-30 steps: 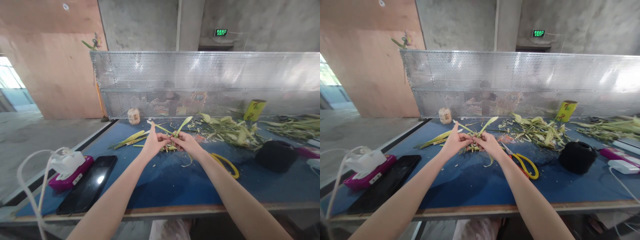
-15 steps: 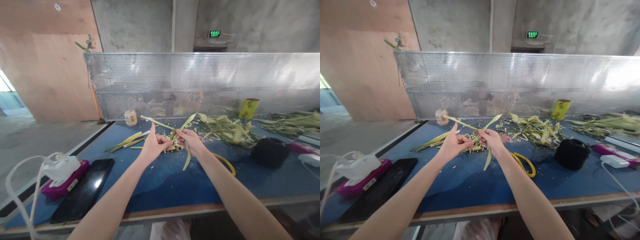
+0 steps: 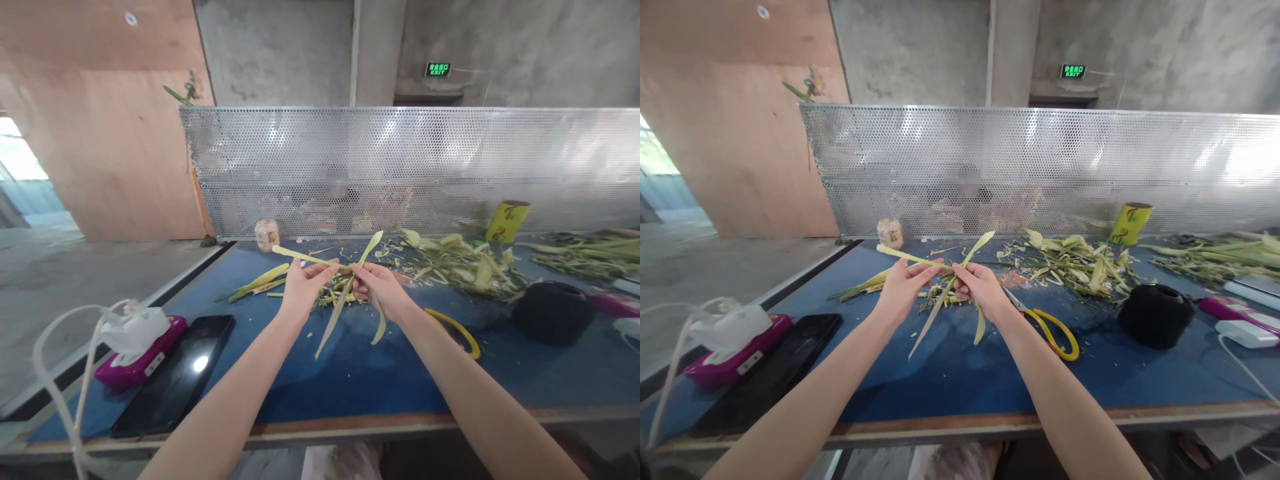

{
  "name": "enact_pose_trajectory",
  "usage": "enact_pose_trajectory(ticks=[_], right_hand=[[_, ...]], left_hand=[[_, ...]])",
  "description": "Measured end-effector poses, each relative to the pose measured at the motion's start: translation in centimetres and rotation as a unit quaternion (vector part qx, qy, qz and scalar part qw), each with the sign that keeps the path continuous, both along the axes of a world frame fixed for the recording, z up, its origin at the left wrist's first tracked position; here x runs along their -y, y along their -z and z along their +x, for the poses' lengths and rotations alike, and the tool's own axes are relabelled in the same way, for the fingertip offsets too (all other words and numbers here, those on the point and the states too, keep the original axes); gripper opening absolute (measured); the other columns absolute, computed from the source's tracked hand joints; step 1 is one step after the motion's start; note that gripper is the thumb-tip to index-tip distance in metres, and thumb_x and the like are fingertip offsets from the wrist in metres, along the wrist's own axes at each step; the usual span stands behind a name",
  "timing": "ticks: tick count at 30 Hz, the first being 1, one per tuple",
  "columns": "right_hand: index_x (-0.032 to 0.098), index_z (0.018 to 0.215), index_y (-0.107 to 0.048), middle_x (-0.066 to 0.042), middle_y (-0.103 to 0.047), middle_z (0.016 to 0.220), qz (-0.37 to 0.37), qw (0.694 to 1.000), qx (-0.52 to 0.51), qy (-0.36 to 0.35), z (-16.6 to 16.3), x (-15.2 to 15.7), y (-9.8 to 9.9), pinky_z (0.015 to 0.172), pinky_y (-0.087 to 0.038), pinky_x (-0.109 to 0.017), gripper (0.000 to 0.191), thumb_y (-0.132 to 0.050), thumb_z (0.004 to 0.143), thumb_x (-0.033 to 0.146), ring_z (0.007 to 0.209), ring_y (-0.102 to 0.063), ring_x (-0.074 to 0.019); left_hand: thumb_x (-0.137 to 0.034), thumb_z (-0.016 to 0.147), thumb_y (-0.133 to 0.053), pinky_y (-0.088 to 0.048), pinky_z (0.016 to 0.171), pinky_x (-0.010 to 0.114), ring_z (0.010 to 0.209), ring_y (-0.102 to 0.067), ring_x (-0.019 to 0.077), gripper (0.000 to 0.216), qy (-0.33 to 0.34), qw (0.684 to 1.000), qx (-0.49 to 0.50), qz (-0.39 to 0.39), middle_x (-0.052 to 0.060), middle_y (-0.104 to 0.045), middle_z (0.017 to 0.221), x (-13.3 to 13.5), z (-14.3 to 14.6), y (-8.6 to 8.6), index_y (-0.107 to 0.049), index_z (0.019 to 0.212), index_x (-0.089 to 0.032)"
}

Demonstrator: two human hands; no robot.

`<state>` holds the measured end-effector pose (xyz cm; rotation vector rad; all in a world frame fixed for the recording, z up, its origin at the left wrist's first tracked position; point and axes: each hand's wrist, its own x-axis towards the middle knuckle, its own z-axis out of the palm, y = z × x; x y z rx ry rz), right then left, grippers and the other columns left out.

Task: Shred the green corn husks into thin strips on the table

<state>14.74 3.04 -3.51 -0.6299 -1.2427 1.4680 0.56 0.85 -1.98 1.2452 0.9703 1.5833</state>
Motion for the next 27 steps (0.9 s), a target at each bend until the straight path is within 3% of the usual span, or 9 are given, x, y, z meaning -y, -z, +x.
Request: enact_pose_trajectory(ticks=[2, 4, 13, 18, 22, 27], right_hand=[[0.015, 0.057, -0.049, 0.005, -0.046, 0.044, 0.011, 1.000, 0.018, 0.009, -0.1, 0.1, 0.1, 0.037, -0.023, -0.018, 0.028, -0.064, 0.062, 0.037, 0.037, -0.031, -0.0022], [0.015, 0.057, -0.050, 0.005, -0.046, 0.043, 0.021, 0.999, 0.037, 0.017, -0.2, 0.1, 0.2, 0.037, -0.022, -0.019, 0.028, -0.064, 0.062, 0.038, 0.036, -0.031, -0.0023], [0.013, 0.056, -0.051, 0.004, -0.048, 0.045, 0.041, 0.996, 0.076, -0.001, -0.4, 0.1, 0.5, 0.037, -0.021, -0.020, 0.027, -0.062, 0.064, 0.037, 0.035, -0.032, -0.0023], [0.014, 0.062, -0.052, 0.004, -0.048, 0.050, 0.050, 0.997, 0.055, -0.014, 0.0, -0.3, 0.6, 0.039, -0.024, -0.020, 0.025, -0.060, 0.067, 0.037, 0.040, -0.035, -0.0035], [0.015, 0.077, -0.055, 0.004, -0.052, 0.056, 0.081, 0.994, 0.069, 0.017, 0.2, -0.3, 0.3, 0.043, -0.029, -0.020, 0.024, -0.063, 0.064, 0.034, 0.044, -0.040, -0.0049], [0.017, 0.076, -0.054, 0.003, -0.055, 0.060, 0.102, 0.984, 0.131, 0.060, 0.4, 0.1, -0.1, 0.046, -0.033, -0.021, 0.024, -0.064, 0.061, 0.033, 0.048, -0.045, -0.0069]], left_hand=[[-0.026, 0.057, -0.069, -0.043, 0.056, 0.025, 0.059, -0.057, 0.0127, 0.063, -0.009, 1.000, -0.007, -0.014, 0.007, -0.066, 0.067, -0.2, 0.0, 0.3, -0.042, 0.110, -0.007], [-0.026, 0.055, -0.071, -0.044, 0.059, 0.026, 0.055, -0.056, 0.0115, 0.061, -0.020, 1.000, -0.001, -0.013, 0.005, -0.065, 0.060, -0.5, -0.1, 0.6, -0.044, 0.105, -0.006], [-0.013, 0.056, -0.069, -0.047, 0.072, 0.027, 0.067, -0.061, 0.0130, 0.082, 0.008, 0.995, 0.084, 0.057, 0.002, -0.066, 0.065, -0.7, -1.2, -0.4, -0.023, 0.124, -0.011], [-0.017, 0.056, -0.070, -0.047, 0.061, 0.026, 0.063, -0.060, 0.0134, 0.098, 0.005, 1.000, 0.024, 0.016, 0.005, -0.067, 0.070, -0.7, -1.0, -0.2, -0.006, 0.131, -0.011], [-0.019, 0.055, -0.071, -0.042, 0.050, 0.021, 0.053, -0.054, 0.0097, 0.112, 0.063, 0.996, -0.057, -0.033, 0.004, -0.065, 0.068, -0.3, -0.6, 0.4, 0.010, 0.132, -0.010], [-0.016, 0.053, -0.072, -0.039, 0.050, 0.021, 0.055, -0.056, 0.0104, 0.115, 0.093, 0.991, -0.065, -0.065, 0.004, -0.065, 0.066, 0.1, -0.4, 0.6, 0.012, 0.131, -0.008]])
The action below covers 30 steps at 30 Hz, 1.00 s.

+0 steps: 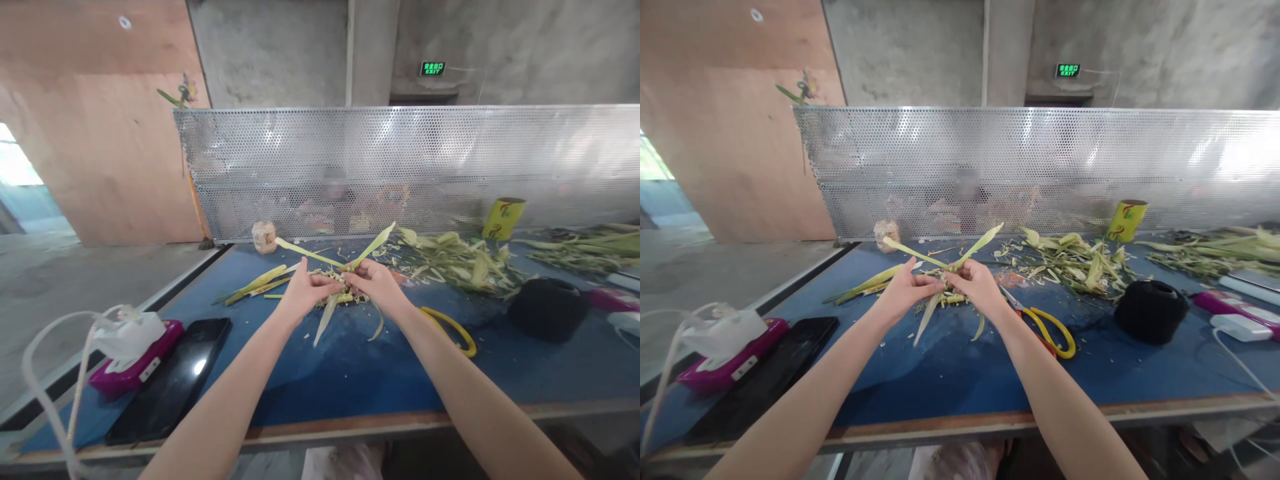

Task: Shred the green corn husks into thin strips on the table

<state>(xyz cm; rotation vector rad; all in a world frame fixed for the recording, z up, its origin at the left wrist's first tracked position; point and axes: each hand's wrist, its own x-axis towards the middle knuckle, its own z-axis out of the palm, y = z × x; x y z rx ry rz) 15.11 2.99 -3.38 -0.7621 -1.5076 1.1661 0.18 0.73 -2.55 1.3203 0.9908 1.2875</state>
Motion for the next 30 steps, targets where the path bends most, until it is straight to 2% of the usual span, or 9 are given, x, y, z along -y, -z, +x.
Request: enact_pose_trajectory(ticks=[6, 9, 12, 14, 16, 19, 23, 26, 30], right_hand=[[0.016, 0.065, -0.054, 0.002, -0.053, 0.052, 0.035, 0.997, 0.054, 0.048, -0.3, 0.3, -0.2, 0.043, -0.031, -0.022, 0.024, -0.063, 0.061, 0.038, 0.044, -0.043, -0.0077], [0.016, 0.062, -0.053, 0.003, -0.050, 0.048, 0.022, 0.996, 0.044, 0.071, -0.6, 0.1, 0.2, 0.041, -0.028, -0.021, 0.026, -0.062, 0.061, 0.041, 0.041, -0.039, -0.0069], [0.016, 0.061, -0.052, 0.004, -0.048, 0.047, 0.002, 0.998, 0.007, 0.067, -0.9, -0.2, 0.7, 0.040, -0.027, -0.021, 0.028, -0.061, 0.061, 0.043, 0.039, -0.036, -0.0058], [0.016, 0.060, -0.051, 0.004, -0.047, 0.046, -0.012, 0.998, -0.019, 0.058, -1.0, -0.3, 0.8, 0.039, -0.026, -0.021, 0.029, -0.062, 0.061, 0.043, 0.038, -0.035, -0.0054], [0.016, 0.058, -0.050, 0.004, -0.046, 0.046, -0.027, 0.998, -0.045, 0.045, -1.0, -0.3, 0.7, 0.039, -0.025, -0.021, 0.030, -0.063, 0.060, 0.043, 0.038, -0.034, -0.0052], [0.016, 0.064, -0.055, 0.003, -0.048, 0.048, -0.050, 0.995, -0.087, 0.008, -0.8, -0.2, 0.5, 0.040, -0.025, -0.021, 0.031, -0.059, 0.063, 0.046, 0.040, -0.034, -0.0060], [0.018, 0.083, -0.062, 0.001, -0.053, 0.057, -0.053, 0.997, -0.060, 0.004, -0.5, -0.2, 0.3, 0.043, -0.029, -0.022, 0.034, -0.055, 0.067, 0.047, 0.044, -0.037, -0.0075], [0.022, 0.092, -0.063, 0.002, -0.053, 0.060, -0.012, 0.999, -0.024, 0.035, -0.4, -0.1, 0.4, 0.047, -0.031, -0.023, 0.035, -0.052, 0.070, 0.046, 0.049, -0.040, -0.0095], [0.028, 0.101, -0.060, 0.000, -0.058, 0.073, 0.064, 0.995, 0.014, 0.076, -0.7, 0.3, 0.2, 0.060, -0.037, -0.026, 0.035, -0.048, 0.073, 0.044, 0.068, -0.046, -0.0146]], left_hand=[[-0.011, 0.053, -0.071, -0.036, 0.046, 0.019, 0.047, -0.052, 0.0082, 0.108, 0.034, 0.999, 0.013, -0.033, -0.002, -0.061, 0.052, 0.5, 0.4, -0.5, 0.002, 0.131, -0.006], [-0.010, 0.052, -0.072, -0.037, 0.046, 0.020, 0.047, -0.052, 0.0086, 0.103, 0.050, 0.995, 0.014, -0.090, -0.002, -0.060, 0.052, 0.7, 0.5, -0.7, -0.005, 0.131, -0.004], [-0.012, 0.052, -0.072, -0.039, 0.050, 0.020, 0.053, -0.054, 0.0092, 0.087, 0.074, 0.989, 0.015, -0.129, 0.001, -0.061, 0.056, 0.7, 0.4, -0.7, -0.026, 0.125, -0.005], [-0.014, 0.053, -0.071, -0.039, 0.050, 0.021, 0.052, -0.054, 0.0086, 0.067, 0.093, 0.989, 0.001, -0.115, 0.000, -0.060, 0.056, 0.6, 0.2, -0.6, -0.043, 0.113, -0.007], [-0.016, 0.054, -0.070, -0.039, 0.049, 0.021, 0.048, -0.051, 0.0079, 0.058, 0.084, 0.993, -0.026, -0.076, -0.001, -0.058, 0.053, 0.5, 0.0, -0.4, -0.048, 0.106, -0.008], [-0.016, 0.055, -0.069, -0.041, 0.052, 0.023, 0.051, -0.051, 0.0089, 0.071, 0.011, 0.998, -0.057, 0.017, -0.001, -0.059, 0.058, 0.2, -0.2, -0.3, -0.037, 0.119, -0.010], [-0.015, 0.057, -0.066, -0.043, 0.052, 0.021, 0.062, -0.055, 0.0097, 0.085, -0.065, 0.989, -0.042, 0.125, 0.007, -0.059, 0.092, 0.3, 0.2, -0.3, -0.021, 0.129, -0.020], [-0.015, 0.058, -0.066, -0.044, 0.048, 0.019, 0.064, -0.054, 0.0084, 0.090, -0.041, 0.986, -0.010, 0.159, 0.009, -0.051, 0.111, 0.6, 1.0, -0.2, -0.014, 0.131, -0.027], [-0.017, 0.062, -0.064, -0.047, 0.042, 0.021, 0.062, -0.054, 0.0101, 0.097, 0.005, 0.988, 0.054, 0.147, 0.008, -0.055, 0.103, 0.6, 1.7, 0.3, 0.002, 0.131, -0.031]])
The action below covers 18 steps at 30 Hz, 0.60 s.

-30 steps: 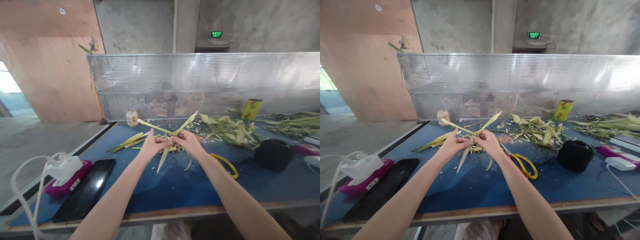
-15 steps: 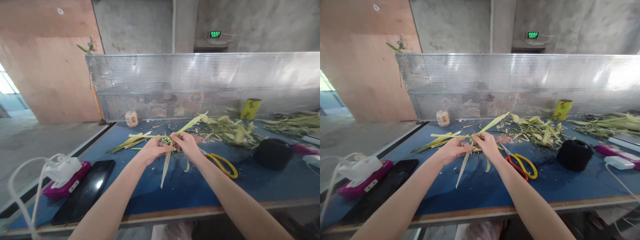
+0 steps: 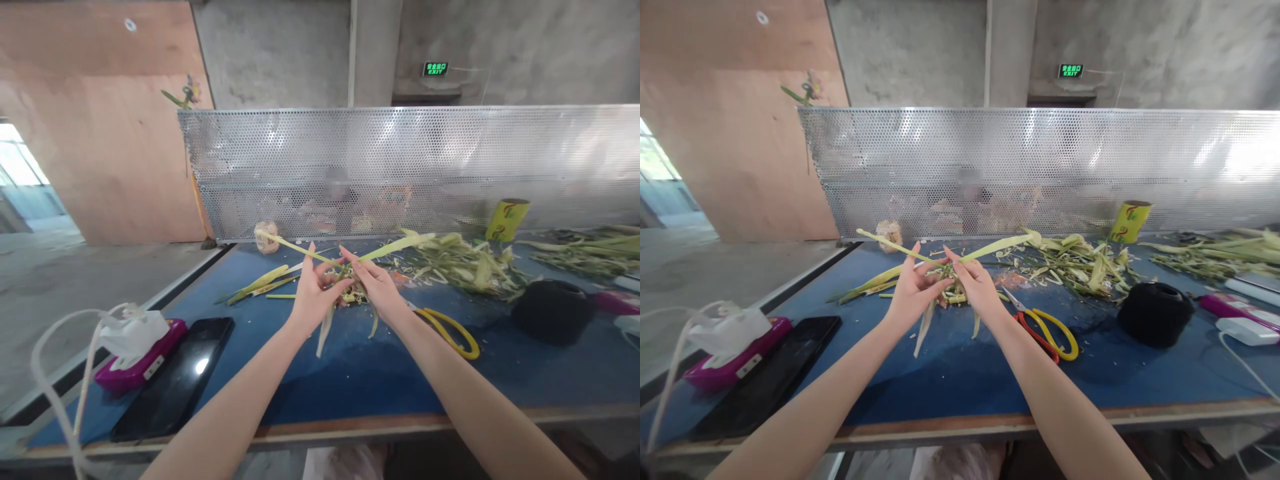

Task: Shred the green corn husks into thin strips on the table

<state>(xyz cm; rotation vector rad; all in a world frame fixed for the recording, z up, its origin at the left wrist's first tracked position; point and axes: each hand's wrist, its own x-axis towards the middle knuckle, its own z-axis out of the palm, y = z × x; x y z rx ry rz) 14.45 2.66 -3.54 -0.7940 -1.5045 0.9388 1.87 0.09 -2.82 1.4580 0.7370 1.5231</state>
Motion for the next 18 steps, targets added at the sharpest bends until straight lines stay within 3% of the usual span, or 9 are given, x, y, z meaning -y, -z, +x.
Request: enact_pose_trajectory(ticks=[3, 6, 10, 18], right_hand=[[0.028, 0.104, -0.059, -0.001, -0.058, 0.079, 0.039, 0.998, 0.047, 0.030, -0.1, 0.3, -0.3, 0.076, -0.036, -0.030, 0.033, -0.046, 0.076, 0.038, 0.081, -0.045, -0.0167], [0.026, 0.105, -0.059, -0.002, -0.056, 0.079, 0.062, 0.994, 0.075, 0.041, -0.1, 0.4, -0.4, 0.084, -0.032, -0.031, 0.032, -0.043, 0.078, 0.034, 0.086, -0.044, -0.0169], [0.024, 0.100, -0.062, -0.005, -0.050, 0.088, 0.115, 0.988, 0.070, 0.072, -0.1, 0.5, -0.1, 0.084, -0.034, -0.029, 0.028, -0.045, 0.079, 0.032, 0.090, -0.044, -0.0164], [0.023, 0.096, -0.064, -0.003, -0.048, 0.084, 0.157, 0.979, 0.063, 0.112, -0.2, 0.4, 0.2, 0.080, -0.037, -0.028, 0.027, -0.042, 0.081, 0.030, 0.085, -0.048, -0.0148]], left_hand=[[-0.018, 0.064, -0.063, -0.046, 0.039, 0.020, 0.062, -0.057, 0.0134, 0.094, -0.008, 1.000, 0.020, -0.011, 0.004, -0.058, 0.082, -0.3, 0.1, 0.3, 0.003, 0.131, -0.028], [-0.018, 0.065, -0.063, -0.046, 0.038, 0.019, 0.063, -0.057, 0.0146, 0.091, 0.004, 0.999, 0.031, -0.026, 0.002, -0.057, 0.077, -0.5, 0.0, 0.4, -0.001, 0.131, -0.027], [-0.013, 0.061, -0.064, -0.048, 0.041, 0.022, 0.061, -0.056, 0.0127, 0.091, 0.053, 0.995, 0.032, -0.079, 0.002, -0.056, 0.080, -0.2, 0.1, 0.0, -0.006, 0.130, -0.025], [-0.011, 0.062, -0.062, -0.053, 0.053, 0.031, 0.061, -0.055, 0.0111, 0.075, 0.050, 0.992, 0.001, -0.113, 0.001, -0.056, 0.079, 0.6, 0.4, -0.9, -0.022, 0.125, -0.017]])
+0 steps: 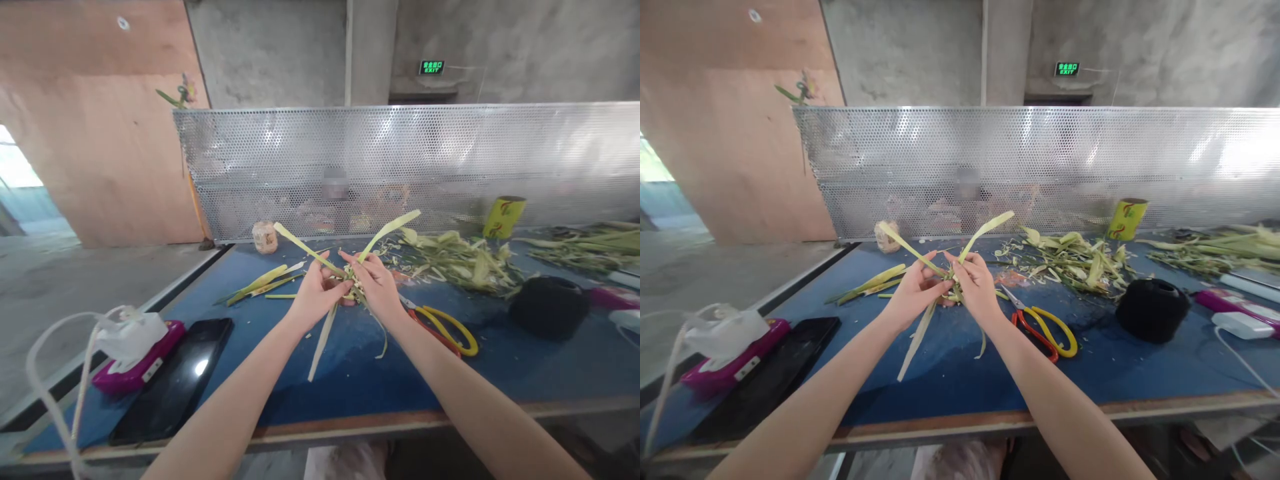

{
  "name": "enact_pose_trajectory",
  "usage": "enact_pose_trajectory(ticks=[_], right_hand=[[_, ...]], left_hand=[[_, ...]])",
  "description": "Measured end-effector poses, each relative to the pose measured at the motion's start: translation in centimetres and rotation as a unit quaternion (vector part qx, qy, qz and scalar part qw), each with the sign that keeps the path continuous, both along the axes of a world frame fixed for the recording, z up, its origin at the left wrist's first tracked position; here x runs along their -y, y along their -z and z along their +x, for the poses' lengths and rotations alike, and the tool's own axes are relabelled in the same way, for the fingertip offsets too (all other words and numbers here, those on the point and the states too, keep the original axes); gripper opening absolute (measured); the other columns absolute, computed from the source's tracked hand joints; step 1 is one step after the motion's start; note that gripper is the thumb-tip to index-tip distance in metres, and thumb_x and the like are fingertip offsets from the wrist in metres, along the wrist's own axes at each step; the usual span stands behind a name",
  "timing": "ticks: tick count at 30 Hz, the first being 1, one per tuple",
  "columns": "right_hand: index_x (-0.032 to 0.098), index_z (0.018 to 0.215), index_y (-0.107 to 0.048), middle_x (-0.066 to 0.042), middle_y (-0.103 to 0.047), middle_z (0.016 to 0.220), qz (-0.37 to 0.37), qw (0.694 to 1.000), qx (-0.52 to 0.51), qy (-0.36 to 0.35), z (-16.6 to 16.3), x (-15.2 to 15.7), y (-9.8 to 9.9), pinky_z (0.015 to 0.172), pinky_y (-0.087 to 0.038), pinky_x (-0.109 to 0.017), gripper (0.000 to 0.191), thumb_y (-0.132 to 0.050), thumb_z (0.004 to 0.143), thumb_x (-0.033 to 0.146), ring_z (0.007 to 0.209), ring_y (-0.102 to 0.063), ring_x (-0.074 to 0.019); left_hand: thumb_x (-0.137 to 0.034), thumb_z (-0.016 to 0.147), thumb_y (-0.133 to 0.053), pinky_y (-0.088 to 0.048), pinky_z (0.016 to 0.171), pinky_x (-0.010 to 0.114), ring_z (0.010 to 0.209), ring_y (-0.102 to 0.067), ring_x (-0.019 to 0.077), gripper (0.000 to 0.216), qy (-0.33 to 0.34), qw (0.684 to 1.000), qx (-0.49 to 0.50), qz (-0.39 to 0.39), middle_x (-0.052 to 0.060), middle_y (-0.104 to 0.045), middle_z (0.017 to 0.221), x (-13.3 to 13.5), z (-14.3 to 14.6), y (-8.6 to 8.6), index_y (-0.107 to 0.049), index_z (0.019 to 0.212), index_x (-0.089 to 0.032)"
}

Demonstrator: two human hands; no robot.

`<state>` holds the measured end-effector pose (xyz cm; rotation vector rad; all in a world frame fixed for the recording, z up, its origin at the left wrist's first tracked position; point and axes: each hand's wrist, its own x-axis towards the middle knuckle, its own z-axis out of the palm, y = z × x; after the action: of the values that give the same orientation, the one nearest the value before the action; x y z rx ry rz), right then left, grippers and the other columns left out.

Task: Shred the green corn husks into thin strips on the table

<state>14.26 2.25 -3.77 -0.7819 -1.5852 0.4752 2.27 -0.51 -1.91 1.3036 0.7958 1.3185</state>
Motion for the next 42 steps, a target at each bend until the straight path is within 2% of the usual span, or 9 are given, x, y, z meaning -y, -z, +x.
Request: enact_pose_trajectory(ticks=[8, 17, 21, 24, 26, 28, 31, 35, 42], right_hand=[[0.024, 0.101, -0.062, -0.003, -0.053, 0.083, -0.058, 0.995, 0.053, -0.069, -0.1, -0.3, -0.1, 0.082, -0.036, -0.029, 0.029, -0.040, 0.081, 0.030, 0.088, -0.047, -0.0155], [0.021, 0.104, -0.060, -0.004, -0.053, 0.087, -0.058, 0.998, -0.007, -0.023, -0.5, -0.3, 0.3, 0.084, -0.035, -0.028, 0.032, -0.041, 0.080, 0.031, 0.088, -0.047, -0.0150], [0.024, 0.109, -0.055, -0.002, -0.055, 0.081, -0.156, 0.982, 0.015, -0.105, -0.1, -0.6, 0.1, 0.064, -0.040, -0.026, 0.036, -0.037, 0.081, 0.037, 0.068, -0.048, -0.0122], [0.023, 0.116, -0.045, -0.001, -0.055, 0.076, -0.223, 0.961, 0.047, -0.158, 0.2, -0.6, 0.1, 0.053, -0.038, -0.024, 0.040, -0.034, 0.082, 0.041, 0.055, -0.046, -0.0099], [0.020, 0.108, -0.048, 0.001, -0.054, 0.068, -0.206, 0.963, 0.096, -0.147, 0.3, -0.4, 0.1, 0.053, -0.037, -0.023, 0.036, -0.041, 0.079, 0.040, 0.055, -0.047, -0.0106], [0.018, 0.087, -0.055, 0.002, -0.050, 0.057, -0.165, 0.963, 0.164, -0.135, 0.5, -0.2, 0.0, 0.055, -0.036, -0.023, 0.024, -0.043, 0.079, 0.037, 0.054, -0.047, -0.0110], [0.017, 0.063, -0.051, 0.003, -0.047, 0.051, -0.114, 0.956, 0.232, -0.139, 0.8, 0.2, -0.5, 0.056, -0.034, -0.023, 0.029, -0.035, 0.083, 0.032, 0.052, -0.045, -0.0100], [0.017, 0.060, -0.048, 0.004, -0.044, 0.050, -0.093, 0.948, 0.257, -0.160, 1.3, 0.4, -1.2, 0.057, -0.033, -0.021, 0.029, -0.036, 0.083, 0.029, 0.051, -0.044, -0.0090], [0.017, 0.058, -0.046, 0.005, -0.041, 0.048, -0.096, 0.945, 0.254, -0.182, 1.7, 0.3, -1.3, 0.056, -0.033, -0.021, 0.030, -0.036, 0.083, 0.030, 0.050, -0.041, -0.0081]], left_hand=[[-0.018, 0.062, -0.065, -0.052, 0.046, 0.029, 0.064, -0.055, 0.0135, 0.085, -0.032, 0.999, 0.009, 0.023, 0.001, -0.054, 0.078, -0.2, -0.6, 0.4, -0.014, 0.130, -0.021], [-0.014, 0.064, -0.062, -0.051, 0.050, 0.026, 0.058, -0.055, 0.0104, 0.076, -0.027, 1.000, 0.003, 0.009, -0.001, -0.054, 0.072, -0.4, -0.1, 0.5, -0.020, 0.128, -0.015], [-0.017, 0.063, -0.064, -0.044, 0.039, 0.020, 0.054, -0.052, 0.0093, 0.082, -0.063, 0.997, -0.018, 0.027, 0.000, -0.054, 0.072, -0.8, -0.5, 0.8, -0.017, 0.130, -0.014], [-0.020, 0.063, -0.065, -0.036, 0.033, 0.017, 0.052, -0.052, 0.0090, 0.088, -0.111, 0.993, -0.029, 0.035, 0.001, -0.055, 0.074, -1.3, -1.2, 0.9, -0.011, 0.132, -0.015], [-0.021, 0.063, -0.065, -0.034, 0.033, 0.016, 0.052, -0.052, 0.0088, 0.090, -0.130, 0.990, -0.031, 0.037, 0.002, -0.055, 0.075, -1.6, -1.6, 0.8, -0.009, 0.132, -0.015], [-0.021, 0.064, -0.064, -0.032, 0.032, 0.016, 0.051, -0.051, 0.0083, 0.089, -0.130, 0.990, -0.036, 0.034, 0.002, -0.056, 0.075, -1.9, -1.9, 0.8, -0.008, 0.133, -0.014], [-0.022, 0.065, -0.063, -0.031, 0.033, 0.016, 0.045, -0.047, 0.0061, 0.087, -0.108, 0.992, -0.054, 0.032, -0.001, -0.054, 0.066, -2.1, -2.1, 0.9, -0.009, 0.132, -0.012], [-0.026, 0.070, -0.058, -0.033, 0.035, 0.017, 0.035, -0.040, 0.0038, 0.081, -0.076, 0.989, -0.115, 0.053, -0.006, -0.049, 0.054, -2.2, -2.5, 0.9, -0.009, 0.132, -0.009], [-0.027, 0.068, -0.060, -0.040, 0.037, 0.022, 0.036, -0.045, 0.0056, 0.087, -0.057, 0.992, -0.102, 0.038, -0.001, -0.056, 0.068, -2.3, -3.1, 0.7, -0.003, 0.133, -0.011]])
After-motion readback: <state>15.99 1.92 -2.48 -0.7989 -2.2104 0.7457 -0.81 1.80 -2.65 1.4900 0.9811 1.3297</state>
